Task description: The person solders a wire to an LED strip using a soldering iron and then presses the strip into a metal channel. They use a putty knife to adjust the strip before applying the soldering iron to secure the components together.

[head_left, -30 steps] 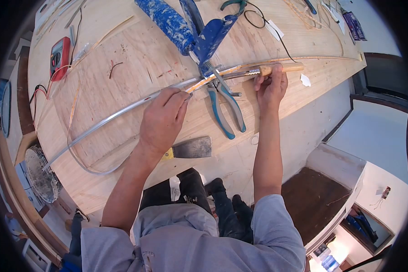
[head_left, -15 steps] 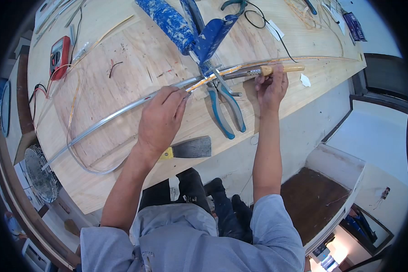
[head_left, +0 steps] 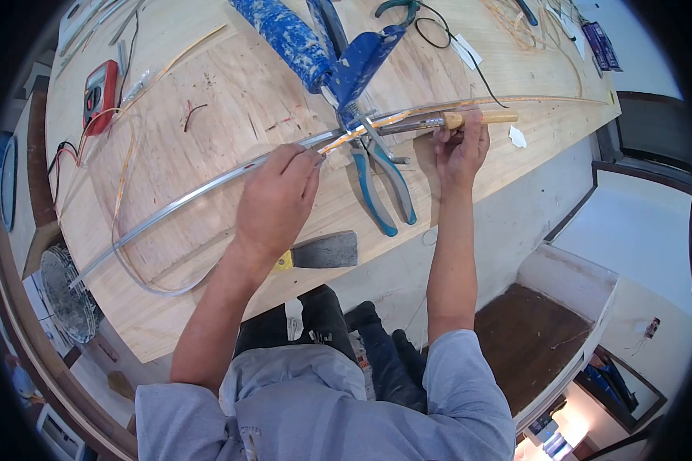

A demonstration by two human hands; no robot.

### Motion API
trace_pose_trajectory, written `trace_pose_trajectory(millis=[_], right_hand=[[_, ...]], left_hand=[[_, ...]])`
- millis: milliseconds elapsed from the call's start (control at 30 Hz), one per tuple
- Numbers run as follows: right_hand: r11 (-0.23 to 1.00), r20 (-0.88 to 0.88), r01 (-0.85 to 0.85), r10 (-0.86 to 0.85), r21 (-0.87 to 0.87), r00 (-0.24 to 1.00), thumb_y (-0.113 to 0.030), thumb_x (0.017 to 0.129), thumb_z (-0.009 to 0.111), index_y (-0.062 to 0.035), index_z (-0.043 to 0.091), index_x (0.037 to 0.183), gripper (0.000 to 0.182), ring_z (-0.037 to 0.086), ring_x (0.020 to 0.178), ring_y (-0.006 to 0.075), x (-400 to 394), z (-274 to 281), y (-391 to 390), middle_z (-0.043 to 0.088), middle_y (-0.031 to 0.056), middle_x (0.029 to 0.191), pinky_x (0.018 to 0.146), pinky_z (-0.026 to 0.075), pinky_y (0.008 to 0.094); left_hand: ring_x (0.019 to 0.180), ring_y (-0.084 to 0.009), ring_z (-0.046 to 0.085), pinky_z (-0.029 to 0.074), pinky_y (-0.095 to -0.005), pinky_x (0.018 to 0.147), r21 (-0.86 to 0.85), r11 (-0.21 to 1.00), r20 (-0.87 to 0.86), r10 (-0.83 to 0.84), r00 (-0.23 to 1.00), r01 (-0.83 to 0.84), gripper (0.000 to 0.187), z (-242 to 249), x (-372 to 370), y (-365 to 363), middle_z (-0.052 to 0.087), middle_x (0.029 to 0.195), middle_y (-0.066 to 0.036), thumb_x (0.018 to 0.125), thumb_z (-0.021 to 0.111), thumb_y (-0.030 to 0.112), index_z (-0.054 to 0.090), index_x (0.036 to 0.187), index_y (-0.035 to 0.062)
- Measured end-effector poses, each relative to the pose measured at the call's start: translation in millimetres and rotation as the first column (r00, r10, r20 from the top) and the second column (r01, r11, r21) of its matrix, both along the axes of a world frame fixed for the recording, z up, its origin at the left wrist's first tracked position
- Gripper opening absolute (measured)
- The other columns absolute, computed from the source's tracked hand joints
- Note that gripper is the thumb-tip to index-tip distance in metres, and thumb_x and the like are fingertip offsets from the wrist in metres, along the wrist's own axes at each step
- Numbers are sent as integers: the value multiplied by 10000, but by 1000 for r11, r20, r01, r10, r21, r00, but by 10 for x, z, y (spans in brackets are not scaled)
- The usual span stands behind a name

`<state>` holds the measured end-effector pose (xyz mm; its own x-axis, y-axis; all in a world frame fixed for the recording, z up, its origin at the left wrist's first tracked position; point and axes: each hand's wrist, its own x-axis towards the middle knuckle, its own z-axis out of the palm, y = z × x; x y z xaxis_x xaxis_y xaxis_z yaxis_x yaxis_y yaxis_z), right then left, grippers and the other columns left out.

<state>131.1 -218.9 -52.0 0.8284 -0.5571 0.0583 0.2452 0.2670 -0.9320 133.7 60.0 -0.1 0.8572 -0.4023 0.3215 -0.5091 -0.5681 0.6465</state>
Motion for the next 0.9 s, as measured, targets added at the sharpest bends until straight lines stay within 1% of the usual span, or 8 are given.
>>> trace_pose_trajectory(millis=[67, 133, 267, 367, 467, 567, 667, 900], right_hand=[[1000, -3, 15, -15, 6, 1000, -365, 1016, 537, -76, 519, 927, 303, 470, 436, 112, 9, 10, 10, 531, 49, 594, 373, 390, 233], [1000, 13, -3, 3, 6, 1000, -361, 1017, 535, -76, 521, 925, 299, 476, 442, 109, 5, 1, 0, 537, 46, 603, 375, 395, 228], [1000, 47, -18, 18, 3, 999, -353, 1021, 530, -77, 527, 916, 296, 479, 449, 103, 18, -11, -1, 541, 43, 611, 379, 402, 221], [1000, 53, -30, 29, 10, 998, -348, 1024, 524, -74, 532, 915, 295, 481, 455, 100, 15, 6, 6, 543, 43, 616, 383, 407, 216], [999, 52, -34, 33, 14, 998, -347, 1025, 522, -70, 538, 925, 295, 487, 464, 100, 13, 11, 4, 543, 45, 620, 389, 413, 217], [999, 47, -29, 28, 23, 998, -347, 1026, 521, -65, 539, 942, 295, 491, 473, 102, 13, 3, -2, 544, 47, 625, 396, 419, 220], [999, 32, -30, 29, 25, 999, -347, 1026, 521, -61, 538, 954, 296, 491, 475, 105, 6, 3, -3, 543, 48, 626, 400, 422, 225], [999, 35, -38, 37, 10, 999, -343, 1025, 523, -56, 535, 955, 295, 488, 465, 110, 8, -7, -8, 544, 50, 624, 398, 422, 228]], left_hand=[[789, -297, 668, 546, -359, 687, -18, 1000, 5, 5, 1000, -5, 142, -17, -4, -8, 661, 954, -127, 819, 707, 4, 672, 956, 16], [775, -292, 669, 545, -355, 671, -37, 999, 6, 6, 1000, -5, 139, -39, -2, -10, 662, 948, -123, 819, 706, -1, 670, 952, 16], [782, -294, 669, 542, -357, 667, -42, 999, 7, 8, 1000, -8, 136, -27, 5, -11, 658, 944, -125, 824, 703, -3, 667, 954, 15], [799, -299, 667, 538, -364, 683, -45, 999, -26, -5, 1000, 4, 132, -2, 18, -2, 654, 952, -132, 835, 695, 7, 675, 965, 8], [790, -316, 636, 524, -402, 706, -23, 1000, -56, -20, 998, 18, 140, 6, 25, -4, 601, 916, -123, 856, 671, 58, 672, 988, 11], [780, -319, 629, 520, -407, 701, 19, 1000, -79, -7, 997, 9, 139, 10, 30, -43, 581, 902, -125, 867, 662, 74, 675, 987, 5], [800, -309, 652, 525, -386, 700, 39, 999, -108, 9, 994, -5, 160, 36, 34, -56, 630, 931, -129, 845, 692, 34, 691, 1002, 4], [792, -311, 650, 524, -389, 692, 29, 1000, -78, 4, 997, -2, 164, 16, 34, -54, 627, 933, -129, 842, 695, 35, 691, 1003, 3]])
